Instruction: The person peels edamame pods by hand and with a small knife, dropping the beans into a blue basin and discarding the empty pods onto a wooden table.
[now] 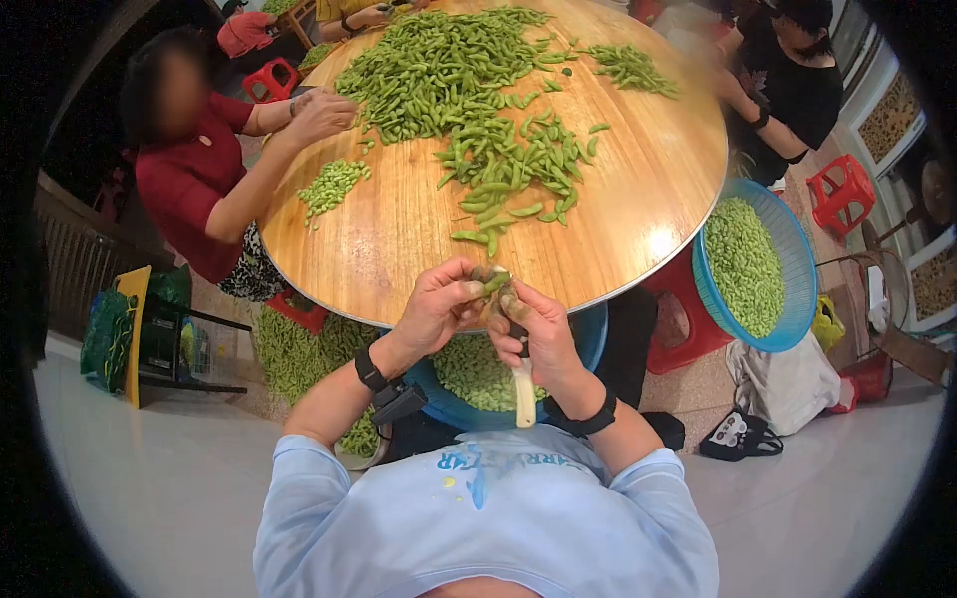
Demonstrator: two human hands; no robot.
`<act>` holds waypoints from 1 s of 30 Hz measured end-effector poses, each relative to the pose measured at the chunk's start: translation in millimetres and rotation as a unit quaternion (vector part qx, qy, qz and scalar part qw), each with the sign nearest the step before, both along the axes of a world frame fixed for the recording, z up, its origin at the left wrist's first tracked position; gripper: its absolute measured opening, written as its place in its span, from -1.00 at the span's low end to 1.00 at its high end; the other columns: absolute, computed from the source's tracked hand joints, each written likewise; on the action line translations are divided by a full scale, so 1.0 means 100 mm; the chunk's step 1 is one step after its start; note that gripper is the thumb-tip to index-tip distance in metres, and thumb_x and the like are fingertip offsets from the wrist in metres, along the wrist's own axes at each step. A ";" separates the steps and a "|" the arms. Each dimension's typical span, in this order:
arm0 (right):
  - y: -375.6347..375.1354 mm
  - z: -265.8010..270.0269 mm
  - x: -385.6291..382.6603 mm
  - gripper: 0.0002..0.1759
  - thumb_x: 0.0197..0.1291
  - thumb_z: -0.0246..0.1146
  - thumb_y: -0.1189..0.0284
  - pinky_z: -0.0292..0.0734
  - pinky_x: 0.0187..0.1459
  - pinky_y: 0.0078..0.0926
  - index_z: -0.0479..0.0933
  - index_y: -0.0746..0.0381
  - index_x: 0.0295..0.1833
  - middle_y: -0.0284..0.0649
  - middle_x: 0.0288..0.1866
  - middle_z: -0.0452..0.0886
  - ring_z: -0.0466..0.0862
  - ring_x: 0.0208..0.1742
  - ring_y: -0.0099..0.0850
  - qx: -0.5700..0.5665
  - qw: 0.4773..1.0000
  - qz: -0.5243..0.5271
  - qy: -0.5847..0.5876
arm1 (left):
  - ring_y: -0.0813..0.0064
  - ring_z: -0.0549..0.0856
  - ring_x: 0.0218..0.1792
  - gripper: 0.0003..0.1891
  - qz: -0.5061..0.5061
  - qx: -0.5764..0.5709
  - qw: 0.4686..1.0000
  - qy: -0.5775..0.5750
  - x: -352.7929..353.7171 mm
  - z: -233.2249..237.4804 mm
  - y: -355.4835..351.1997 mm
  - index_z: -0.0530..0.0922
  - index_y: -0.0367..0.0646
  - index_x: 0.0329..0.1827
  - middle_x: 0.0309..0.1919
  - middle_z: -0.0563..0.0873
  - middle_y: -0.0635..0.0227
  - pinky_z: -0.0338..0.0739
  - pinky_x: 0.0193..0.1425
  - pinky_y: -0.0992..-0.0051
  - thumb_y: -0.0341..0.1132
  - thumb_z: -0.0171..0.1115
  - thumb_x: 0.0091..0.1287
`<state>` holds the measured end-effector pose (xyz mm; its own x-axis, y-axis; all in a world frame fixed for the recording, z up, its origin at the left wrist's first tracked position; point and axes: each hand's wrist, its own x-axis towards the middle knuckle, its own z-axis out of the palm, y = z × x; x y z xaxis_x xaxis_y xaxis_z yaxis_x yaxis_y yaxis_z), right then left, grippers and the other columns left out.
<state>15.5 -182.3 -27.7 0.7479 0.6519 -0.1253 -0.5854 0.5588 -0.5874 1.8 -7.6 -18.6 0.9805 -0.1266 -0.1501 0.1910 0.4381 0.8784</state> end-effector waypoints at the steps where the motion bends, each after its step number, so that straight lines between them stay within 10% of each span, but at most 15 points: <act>1: -0.03 0.01 0.01 -0.76 0.43 0.07 0.35 0.24 -0.69 -0.71 0.44 0.23 0.09 -0.28 -0.44 0.42 0.30 -0.62 -0.61 0.000 1.000 0.002 -0.002 | 0.80 0.40 -0.55 -0.82 0.002 0.000 1.000 -0.002 -0.01 0.01 0.01 0.56 -0.24 -0.05 -0.48 0.52 0.53 0.25 -0.52 0.74 -0.39 0.11 0.36; 9: -0.08 0.01 -0.03 -0.79 0.42 0.08 0.34 0.19 -0.70 -0.77 0.42 0.20 0.05 -0.30 -0.47 0.31 0.27 -0.62 -0.62 0.107 0.987 0.094 0.078 | 0.68 0.37 -0.63 -0.79 -0.105 -0.235 0.958 0.127 -0.04 0.01 0.08 0.54 -0.25 -0.03 -0.51 0.53 0.41 0.18 -0.60 0.64 -0.39 0.10 0.33; 13: -0.05 -0.04 0.04 -0.82 0.41 0.07 0.38 0.18 -0.70 -0.76 0.42 0.18 0.05 -0.29 -0.45 0.33 0.28 -0.61 -0.62 0.076 0.986 0.056 0.136 | 0.64 0.38 -0.61 -0.77 -0.095 -0.157 0.970 0.161 -0.03 0.02 0.09 0.51 -0.25 -0.01 -0.49 0.52 0.42 0.25 -0.57 0.57 -0.49 0.10 0.28; 15: -0.04 -0.03 0.01 -0.82 0.41 0.07 0.40 0.18 -0.71 -0.76 0.42 0.18 0.05 -0.29 -0.44 0.34 0.28 -0.61 -0.62 0.073 0.986 0.055 0.136 | 0.57 0.48 -0.57 -0.77 0.007 0.261 0.940 -0.219 -0.04 -0.04 0.04 0.49 -0.31 0.01 -0.46 0.52 0.43 0.39 -0.51 0.46 -0.49 0.11 0.30; 17: -0.04 -0.04 -0.02 -0.83 0.40 0.06 0.41 0.18 -0.71 -0.76 0.43 0.17 0.04 -0.28 -0.43 0.35 0.28 -0.60 -0.62 0.067 0.986 0.055 0.140 | 0.52 0.62 -0.44 -0.77 -0.010 0.409 0.880 -0.241 -0.08 0.05 0.15 0.49 -0.34 0.00 -0.39 0.58 0.37 0.51 -0.37 0.43 -0.48 0.18 0.30; 19: -0.02 -0.04 -0.01 -0.84 0.40 0.08 0.40 0.18 -0.71 -0.76 0.43 0.17 0.02 -0.28 -0.43 0.36 0.28 -0.61 -0.62 0.082 0.982 0.075 0.150 | 0.56 0.63 -0.42 -0.77 0.010 0.602 0.684 -0.411 -0.08 0.12 0.20 0.52 -0.34 -0.05 -0.37 0.63 0.30 0.50 -0.38 0.47 -0.44 0.25 0.28; 23: 0.00 -0.01 -0.06 -0.81 0.39 0.09 0.39 0.18 -0.71 -0.76 0.43 0.17 0.06 -0.28 -0.43 0.36 0.28 -0.62 -0.63 0.089 0.984 0.076 0.135 | 0.58 0.60 -0.47 -0.84 0.013 0.566 0.725 -0.392 -0.16 0.17 0.14 0.57 -0.36 -0.16 -0.42 0.63 0.25 0.48 -0.41 0.47 -0.45 0.27 0.27; 26: 0.03 0.03 -0.09 -0.76 0.40 0.10 0.36 0.20 -0.71 -0.75 0.43 0.17 0.11 -0.28 -0.42 0.38 0.29 -0.62 -0.63 0.076 0.988 0.066 0.119 | 0.62 0.54 -0.55 -0.85 0.089 0.406 0.854 -0.313 -0.19 0.08 0.05 0.60 -0.35 -0.21 -0.51 0.62 0.34 0.41 -0.49 0.51 -0.40 0.23 0.33; 28: 0.04 0.01 -0.11 -0.72 0.40 0.11 0.34 0.22 -0.70 -0.76 0.43 0.17 0.15 -0.27 -0.42 0.41 0.30 -0.62 -0.63 0.062 0.993 0.045 0.095 | 0.60 0.54 -0.57 -0.84 0.062 0.188 0.979 -0.055 -0.21 0.10 0.02 0.60 -0.35 -0.25 -0.56 0.59 0.35 0.42 -0.49 0.54 -0.38 0.22 0.33; 30: 0.01 -0.03 -0.09 -0.73 0.40 0.10 0.34 0.23 -0.70 -0.74 0.44 0.18 0.14 -0.26 -0.41 0.44 0.32 -0.62 -0.63 0.049 0.995 0.036 0.076 | 0.66 0.54 -0.56 -0.84 0.051 0.143 0.988 -0.014 -0.18 0.07 0.04 0.61 -0.34 -0.22 -0.56 0.59 0.40 0.40 -0.49 0.57 -0.38 0.20 0.35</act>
